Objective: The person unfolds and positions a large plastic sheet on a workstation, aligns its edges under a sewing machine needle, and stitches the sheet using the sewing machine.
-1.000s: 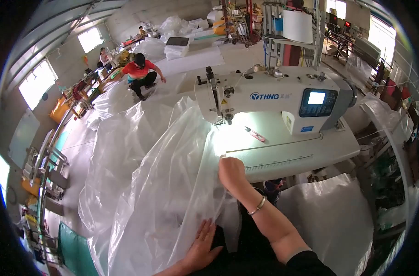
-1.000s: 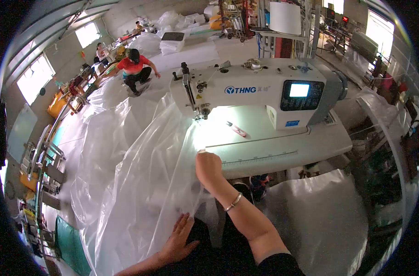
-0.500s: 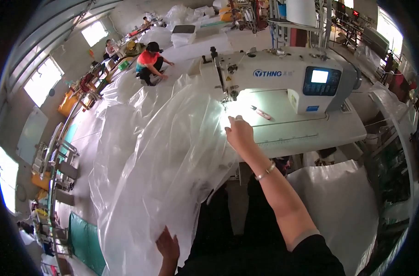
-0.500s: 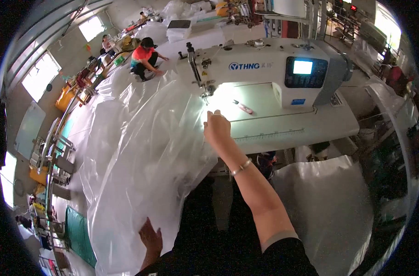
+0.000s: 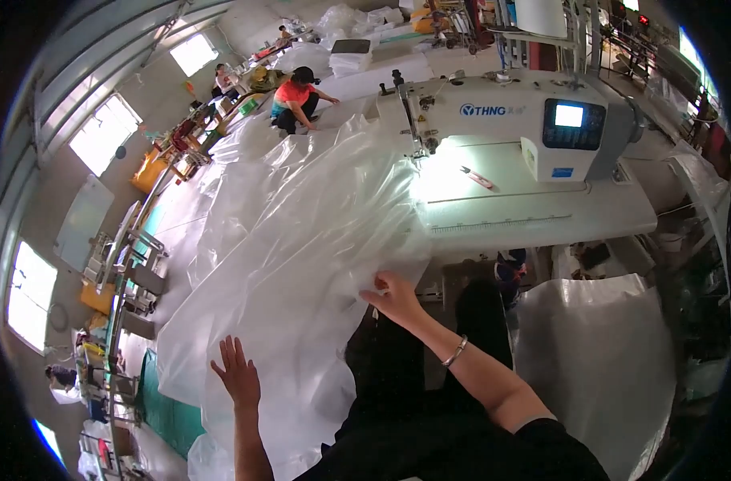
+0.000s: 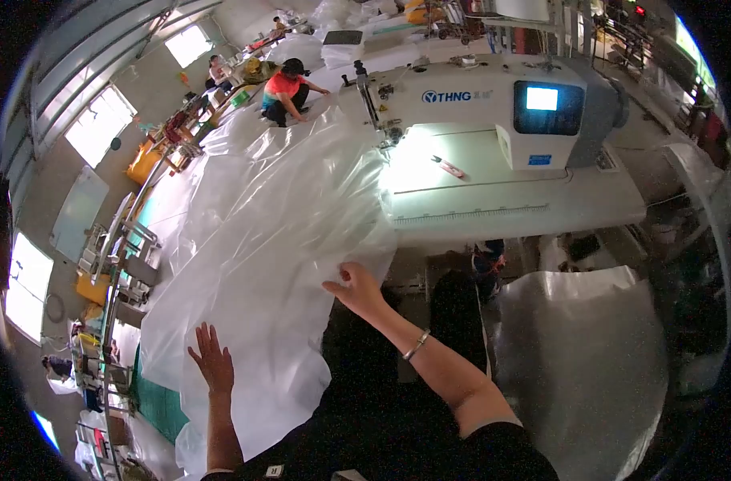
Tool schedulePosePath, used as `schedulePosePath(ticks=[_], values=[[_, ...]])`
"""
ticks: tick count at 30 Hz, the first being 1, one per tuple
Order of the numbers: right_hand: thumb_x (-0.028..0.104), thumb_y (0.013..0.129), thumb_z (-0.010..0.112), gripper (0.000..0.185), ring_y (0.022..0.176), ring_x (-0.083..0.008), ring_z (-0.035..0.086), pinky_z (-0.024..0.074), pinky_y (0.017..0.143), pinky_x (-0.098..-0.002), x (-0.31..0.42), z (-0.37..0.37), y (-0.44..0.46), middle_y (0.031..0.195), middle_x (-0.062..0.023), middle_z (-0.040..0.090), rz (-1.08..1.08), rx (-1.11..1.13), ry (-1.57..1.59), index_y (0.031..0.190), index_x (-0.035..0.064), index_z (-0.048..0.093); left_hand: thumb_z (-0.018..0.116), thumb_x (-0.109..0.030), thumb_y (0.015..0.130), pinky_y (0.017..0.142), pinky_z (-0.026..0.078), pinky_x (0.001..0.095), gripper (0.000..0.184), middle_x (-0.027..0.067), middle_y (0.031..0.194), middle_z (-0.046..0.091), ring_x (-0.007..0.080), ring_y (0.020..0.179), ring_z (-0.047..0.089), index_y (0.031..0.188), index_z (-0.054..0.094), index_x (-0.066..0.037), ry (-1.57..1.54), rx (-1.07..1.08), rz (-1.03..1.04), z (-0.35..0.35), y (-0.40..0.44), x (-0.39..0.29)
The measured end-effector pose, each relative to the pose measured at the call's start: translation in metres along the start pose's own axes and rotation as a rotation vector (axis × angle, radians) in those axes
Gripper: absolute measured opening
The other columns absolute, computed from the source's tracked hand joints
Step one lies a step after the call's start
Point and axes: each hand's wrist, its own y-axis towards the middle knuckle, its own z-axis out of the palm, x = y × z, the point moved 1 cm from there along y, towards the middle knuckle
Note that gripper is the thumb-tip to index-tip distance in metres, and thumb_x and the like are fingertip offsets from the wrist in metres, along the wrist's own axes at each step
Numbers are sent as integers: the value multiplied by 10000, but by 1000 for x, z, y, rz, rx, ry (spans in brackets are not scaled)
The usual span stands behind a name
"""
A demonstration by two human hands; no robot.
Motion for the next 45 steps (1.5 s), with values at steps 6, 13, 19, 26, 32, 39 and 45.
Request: schedulePosePath(ticks=[6, 13, 19, 26, 32, 39, 45], values=[[258, 764, 699, 326, 646, -156, 531, 453, 638, -322, -55, 81, 0, 677, -90, 558, 40, 195, 207, 787, -16, 524, 600, -112, 783, 1074, 41, 552, 697, 92, 1490, 157, 237, 1389, 89, 1390, 260, -78, -148, 33, 100, -24, 16, 23], [199, 796, 655, 180, 764, -255, 632, 482, 661, -331, 37, 74, -133, 806, -145, 647, -155, 441, -52, 882, 42, 633, 655, -44, 757, 809, 475, 401, 415, 146, 1092, 564, 303, 987, 555, 1148, 517, -36, -1174, 113, 354, -97, 24, -92], [255, 730, 716, 270, 738, -318, 606, 485, 661, -375, 41, 21, -138, 817, -142, 618, -426, 553, -161, 887, 51, 633, 577, 10, 776, 697, 500, 302, 256, 76, 865, 613, 198, 816, 603, 1030, 583, -17, -1040, 324, 434, -88, 26, -186], [216, 577, 796, 506, 842, -315, 537, 445, 721, -381, 13, -1, -71, 907, -118, 528, -274, -551, -273, 938, 54, 481, 480, -2, 848, 681, 482, 252, 205, 70, 835, 618, 127, 732, 593, 1029, 575, 11, -1755, 652, -39, -84, 37, -159], [194, 603, 764, 495, 916, -337, 514, 420, 771, -399, 20, 22, -60, 951, -147, 528, -249, -536, -267, 988, 20, 504, 497, -53, 861, 627, 449, 249, 195, 37, 775, 589, 114, 674, 558, 1032, 577, -5, -1806, 548, -37, -88, 27, -174], [173, 652, 733, 348, 788, -318, 569, 445, 706, -393, 21, 19, -49, 844, -114, 567, -275, -550, -165, 928, 57, 556, 505, -53, 872, 619, 437, 230, 179, 13, 733, 570, 89, 653, 534, 1020, 594, -8, -1791, 478, -5, -102, 23, -187], [-16, 712, 650, 136, 645, -279, 590, 474, 564, -329, 52, -19, -111, 737, -116, 576, -327, -426, 48, 818, 36, 583, 501, -30, 869, 624, 437, 233, 187, 11, 739, 575, 83, 655, 523, 1025, 601, -3, -1698, 422, 73, -95, 18, -189]])
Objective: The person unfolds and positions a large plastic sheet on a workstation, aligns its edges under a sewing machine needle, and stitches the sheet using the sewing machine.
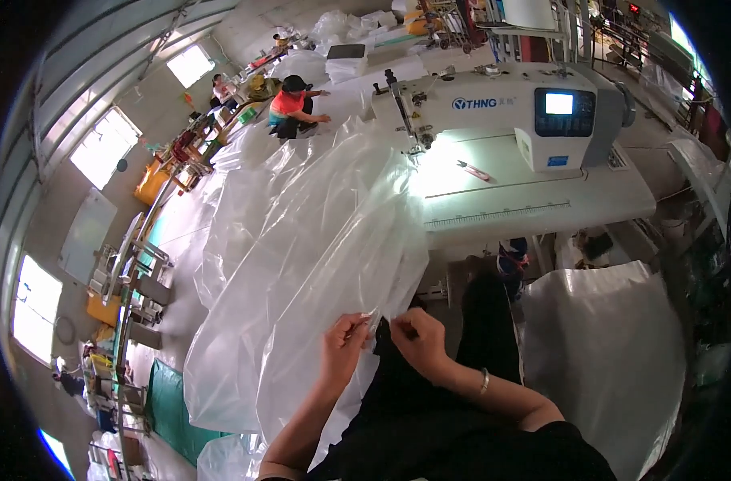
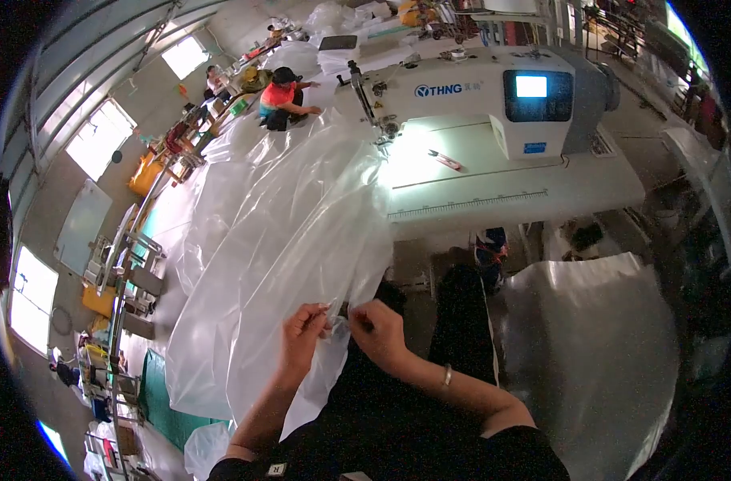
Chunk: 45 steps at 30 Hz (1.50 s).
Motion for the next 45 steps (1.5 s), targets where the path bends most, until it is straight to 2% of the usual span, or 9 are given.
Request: schedulePosePath(ticks=[18, 21, 23, 24, 26, 32, 35, 37, 45], values=[[44, 775, 606, 139, 734, -240, 602, 492, 651, -327, 10, -33, 39, 822, -99, 609, -390, 130, -205, 913, 51, 618, 557, -173, 888, 618, 428, 255, 186, 34, 781, 595, 103, 705, 547, 896, 606, 6, -214, -102, -114, 22, 0, -15], [68, 843, 565, 97, 723, -168, 588, 496, 670, -307, -29, -27, 90, 790, -42, 606, 134, -235, 90, 917, 40, 621, 573, -116, 856, 603, 439, 295, 121, 70, 782, 605, 155, 701, 577, 845, 584, 4, 250, -221, 211, 20, 4, -33], [130, 847, 587, 198, 816, -133, 566, 490, 697, -281, -54, 12, 106, 952, -42, 601, 386, 192, 890, 1019, 32, 604, 566, -63, 828, 612, 454, 355, 62, 118, 791, 607, 250, 711, 601, 855, 580, -9, 543, -69, 414, 35, 7, -59], [203, 917, 505, 254, 960, -164, 532, 464, 829, -316, -36, 33, 73, 1097, -62, 552, 516, 261, 935, 1087, 24, 566, 557, -53, 814, 618, 462, 408, 80, 151, 812, 607, 337, 734, 593, 885, 583, -27, 738, 15, 790, 45, 5, -58], [203, 911, 509, 310, 1079, -202, 484, 399, 935, -352, -57, 61, 34, 1260, -84, 464, 511, 311, 1104, 1172, 36, 524, 543, -52, 818, 572, 464, 422, 76, 155, 784, 587, 347, 674, 575, 889, 569, -40, 792, 88, 634, 53, 21, 41], [143, 822, 610, 202, 817, -182, 602, 478, 717, -342, -104, -3, 41, 911, -93, 647, 342, 581, 57, 966, 3, 631, 555, -90, 818, 457, 436, 390, 39, 113, 677, 535, 294, 536, 540, 808, 523, -71, 930, 304, 752, 54, 1, -20], [215, 818, 610, 249, 702, -297, 639, 506, 638, -340, -68, -49, 123, 750, -154, 647, 86, 59, -497, 895, -18, 648, 570, -106, 816, 447, 427, 382, 84, 114, 644, 508, 294, 530, 533, 772, 510, -67, 606, 301, 714, 57, 9, -3], [190, 772, 601, 247, 651, -384, 597, 475, 582, -414, -52, -38, 158, 686, -195, 614, 81, 143, -755, 852, -43, 616, 562, -93, 803, 480, 429, 384, 52, 116, 694, 518, 292, 571, 542, 825, 528, -60, 662, 333, 682, 57, 6, 8], [108, 736, 569, 289, 611, -346, 615, 493, 572, -433, -52, -18, 160, 625, -189, 599, 34, 339, -1087, 988, -32, 580, 570, -45, 808, 507, 446, 407, 48, 159, 727, 557, 345, 622, 570, 843, 545, -25, 346, 250, 587, 49, 27, 2]])
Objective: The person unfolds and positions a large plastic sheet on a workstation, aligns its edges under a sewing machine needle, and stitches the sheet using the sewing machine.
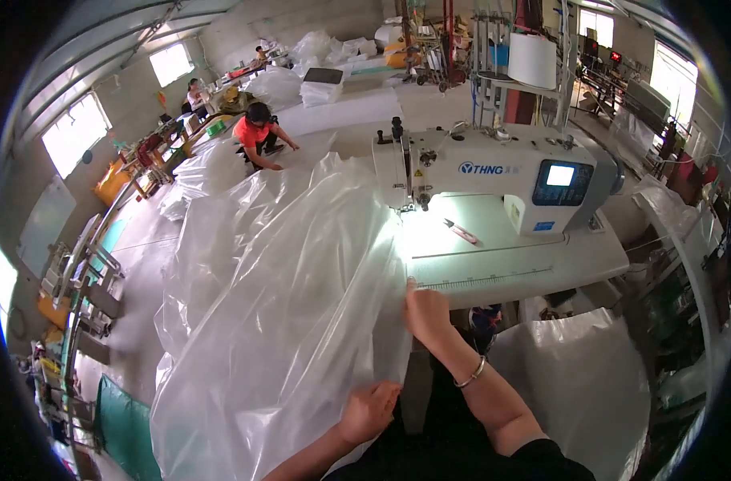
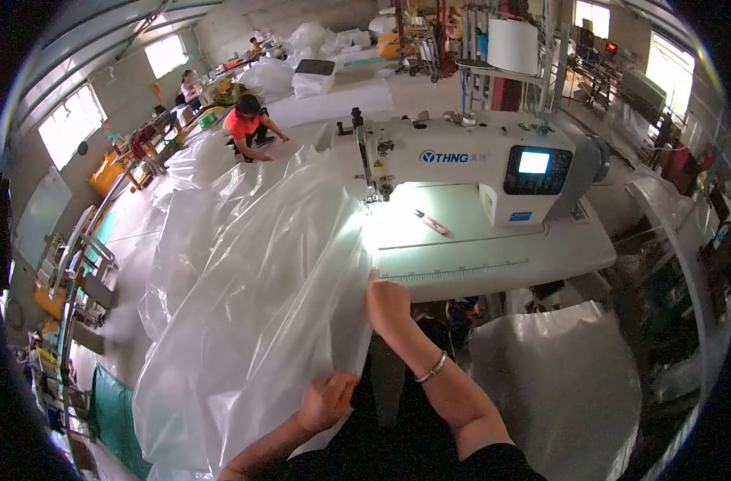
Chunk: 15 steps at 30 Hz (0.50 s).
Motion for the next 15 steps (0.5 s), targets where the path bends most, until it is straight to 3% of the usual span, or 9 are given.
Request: schedulePosePath(ticks=[3, 5, 8, 15], values=[[94, 719, 584, 233, 616, -334, 621, 498, 570, -419, 1, -4, 11, 634, -186, 605, 24, -9, -1, 917, -28, 583, 560, -33, 817, 518, 447, 418, 84, 175, 749, 562, 363, 641, 572, 899, 552, -17, 59, 16, -24, -1, 8, 11], [92, 719, 583, 234, 628, -330, 624, 499, 569, -406, -3, -4, 26, 642, -180, 609, -2, -16, -18, 918, -32, 589, 548, -38, 831, 524, 447, 426, 84, 181, 767, 564, 373, 654, 569, 913, 548, -23, 194, 0, 64, 3, 18, 22], [89, 714, 582, 174, 644, -334, 627, 499, 580, -410, -11, 4, 45, 655, -181, 614, 1, -38, -51, 846, -24, 584, 539, -47, 840, 527, 447, 428, 74, 182, 774, 564, 379, 665, 565, 913, 546, -32, 76, -19, -55, 4, 40, 30], [80, 703, 569, 109, 672, -338, 628, 497, 616, -425, -18, 8, 62, 671, -179, 616, 5, -35, 42, 776, 0, 585, 531, -56, 854, 550, 436, 436, 70, 205, 786, 559, 416, 703, 554, 911, 554, -24, 80, -67, -86, 2, 82, 38]])
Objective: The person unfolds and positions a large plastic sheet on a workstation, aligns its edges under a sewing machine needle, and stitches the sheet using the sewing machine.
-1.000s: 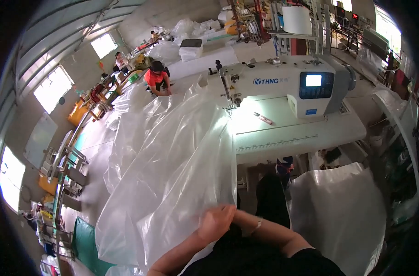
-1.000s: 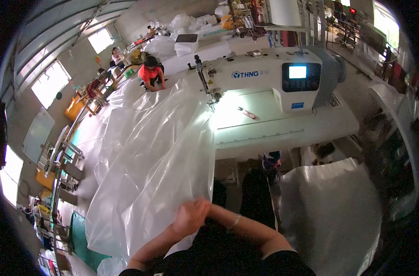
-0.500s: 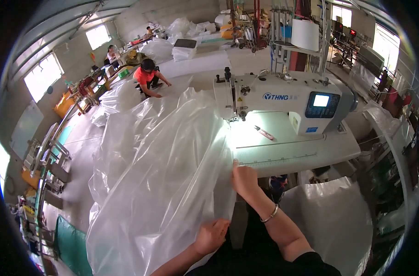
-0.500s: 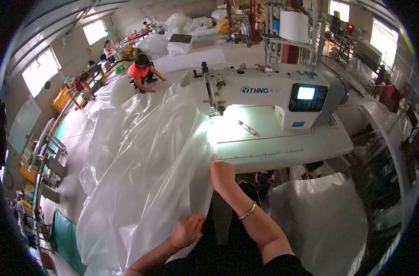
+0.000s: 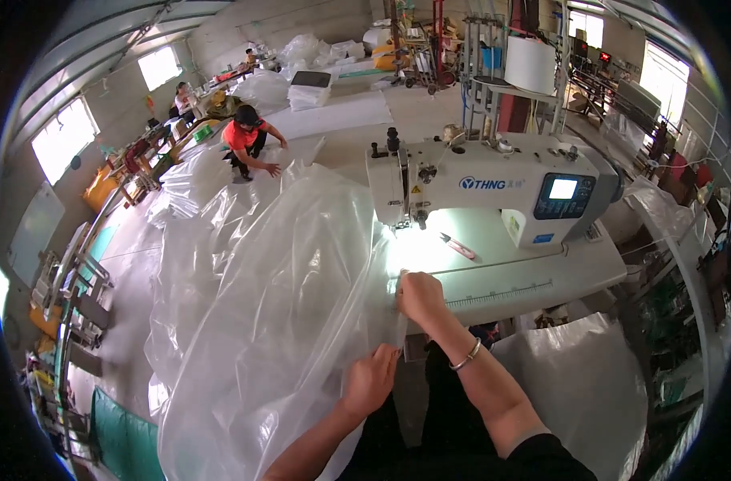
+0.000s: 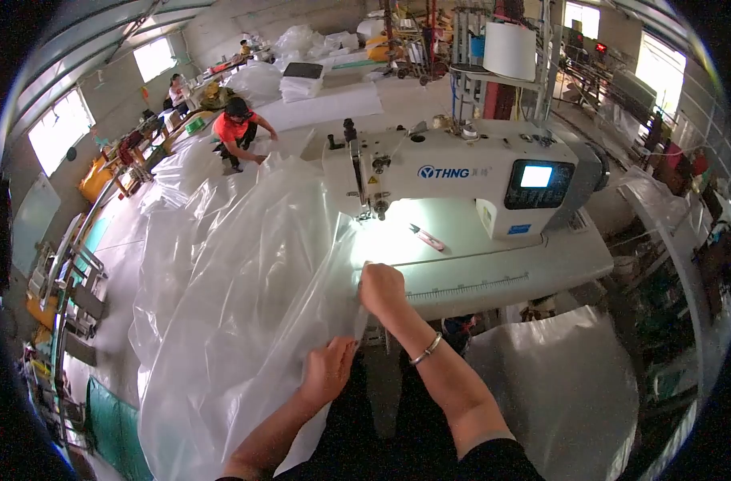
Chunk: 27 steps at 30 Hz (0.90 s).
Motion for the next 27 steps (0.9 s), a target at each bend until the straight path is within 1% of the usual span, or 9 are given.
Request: schedulePosePath(ticks=[6, 9, 12, 14, 15, 18, 20, 23, 27], values=[[70, 704, 566, 85, 709, -328, 636, 506, 640, -406, -21, 18, 41, 722, -178, 633, -13, -76, 7, 735, 18, 625, 525, -112, 866, 535, 426, 459, 87, 216, 752, 546, 404, 696, 553, 867, 522, -25, 64, -16, 0, 12, 43, 17], [88, 690, 559, 112, 699, -338, 630, 503, 639, -416, -28, 21, 52, 727, -187, 630, 11, -136, 50, 711, 13, 639, 497, -82, 874, 585, 448, 375, 117, 224, 790, 574, 379, 679, 578, 896, 561, 13, -59, -111, 7, 24, 58, 10], [118, 696, 554, 128, 696, -345, 627, 502, 635, -424, -26, 10, 31, 724, -190, 628, -8, -30, 25, 706, 18, 634, 490, -79, 873, 583, 454, 345, 135, 199, 772, 596, 316, 647, 598, 898, 575, 22, -224, 16, -73, 29, 60, -1], [133, 703, 559, 130, 677, -360, 613, 488, 617, -442, -27, 5, 1, 689, -189, 612, -31, -48, 60, 742, 30, 628, 483, -70, 868, 571, 460, 321, 146, 158, 746, 616, 278, 601, 592, 884, 582, 36, -417, 527, -328, 10, 64, -18], [149, 710, 565, 140, 659, -375, 599, 474, 600, -461, -27, 2, -16, 654, -189, 596, -54, -71, 90, 779, 41, 622, 483, -70, 868, 571, 460, 321, 146, 158, 746, 616, 278, 601, 592, 884, 582, 36, -416, 527, -329, 5, 68, -20], [176, 720, 572, 160, 642, -375, 593, 465, 579, -462, -17, -16, -59, 645, -182, 591, 14, -17, 99, 791, 40, 615, 476, -49, 850, 657, 484, 325, 162, 135, 879, 642, 289, 752, 617, 939, 586, 29, -56, 349, -235, 6, 80, -17], [184, 743, 570, 164, 620, -365, 591, 465, 559, -456, -19, -15, -83, 666, -169, 598, 3, 12, 135, 828, 50, 612, 490, -52, 832, 798, 470, 358, 191, 136, 1051, 609, 280, 964, 581, 988, 592, -8, 132, 13, 194, 28, 91, -3], [165, 765, 560, 151, 593, -344, 593, 467, 531, -441, -11, -7, -101, 692, -150, 607, 7, -238, 180, 859, 57, 606, 510, -75, 825, 909, 412, 399, 242, 116, 1175, 557, 265, 1117, 502, 1055, 582, -49, 341, 153, 221, 34, 83, 10], [138, 806, 524, 133, 573, -300, 604, 469, 498, -401, 1, -3, -108, 702, -130, 612, -30, -228, 135, 868, 44, 594, 529, -132, 835, 949, 381, 404, 281, 89, 1189, 560, 269, 1137, 498, 1105, 571, -69, 449, 114, 283, 32, 81, 40]])
